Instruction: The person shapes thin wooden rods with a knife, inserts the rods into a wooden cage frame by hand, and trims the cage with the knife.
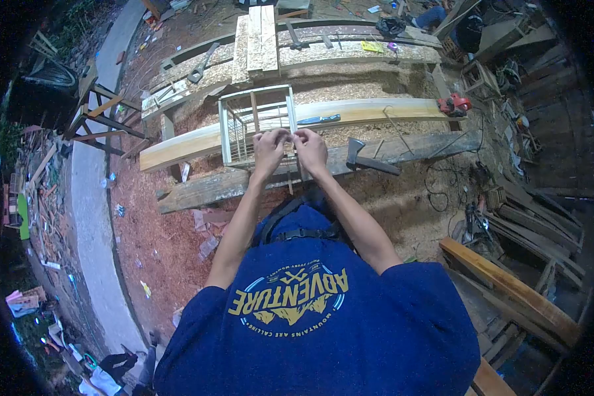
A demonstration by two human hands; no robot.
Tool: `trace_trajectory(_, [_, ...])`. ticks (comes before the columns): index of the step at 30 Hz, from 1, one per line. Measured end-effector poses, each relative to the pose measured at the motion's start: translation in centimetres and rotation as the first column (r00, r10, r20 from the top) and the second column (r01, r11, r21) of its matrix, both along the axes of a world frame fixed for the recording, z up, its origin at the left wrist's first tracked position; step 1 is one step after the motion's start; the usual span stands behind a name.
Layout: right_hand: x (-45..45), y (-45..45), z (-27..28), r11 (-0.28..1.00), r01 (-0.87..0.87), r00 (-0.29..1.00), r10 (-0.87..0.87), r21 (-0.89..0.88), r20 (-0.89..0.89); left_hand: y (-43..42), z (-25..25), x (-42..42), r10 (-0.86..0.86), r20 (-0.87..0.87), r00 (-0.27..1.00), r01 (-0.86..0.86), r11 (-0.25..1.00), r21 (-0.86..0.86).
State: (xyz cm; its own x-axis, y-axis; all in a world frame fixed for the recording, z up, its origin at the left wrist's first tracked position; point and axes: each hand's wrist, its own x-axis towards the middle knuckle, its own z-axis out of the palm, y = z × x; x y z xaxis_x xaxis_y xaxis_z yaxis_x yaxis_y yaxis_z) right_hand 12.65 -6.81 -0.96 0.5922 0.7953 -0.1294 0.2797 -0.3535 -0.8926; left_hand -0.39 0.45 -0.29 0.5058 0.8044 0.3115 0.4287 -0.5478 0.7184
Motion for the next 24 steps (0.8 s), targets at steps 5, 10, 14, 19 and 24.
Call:
trace_trajectory(5, [-0.2, 0.4, -0.9, 0.999, 0.039, 0.999, -0.039, 0.011, -0.004, 0.0, 0.4, -0.2, 0.003, -0.052, 0.999, -0.005, 1.0, -0.029])
trace_trajectory(10, [-1.4, 0.3, -0.1, 0.991, 0.131, 0.991, -0.131, 0.019, 0.014, -0.1, 0.1, 0.0, 0.028, -0.007, 1.0, -0.028, 0.999, -0.022])
trace_trajectory(14, [-2.1, 0.2, -0.5, 0.988, 0.127, 0.984, -0.137, 0.091, 0.117, 0.0, 0.3, -0.1, 0.001, -0.034, 0.999, -0.003, 0.999, -0.044])
trace_trajectory(19, [-2.1, -0.1, 0.2, 0.992, 0.04, 0.991, -0.056, 0.121, 0.126, 0.3, 0.2, -0.2, -0.034, -0.043, 0.998, 0.031, 0.996, -0.087])
trace_trajectory(24, [-2.5, -0.8, 1.1, 0.994, -0.065, 0.985, 0.049, 0.087, 0.166, 0.7, -0.3, -0.2, -0.032, -0.027, 0.999, 0.031, 0.997, -0.064])
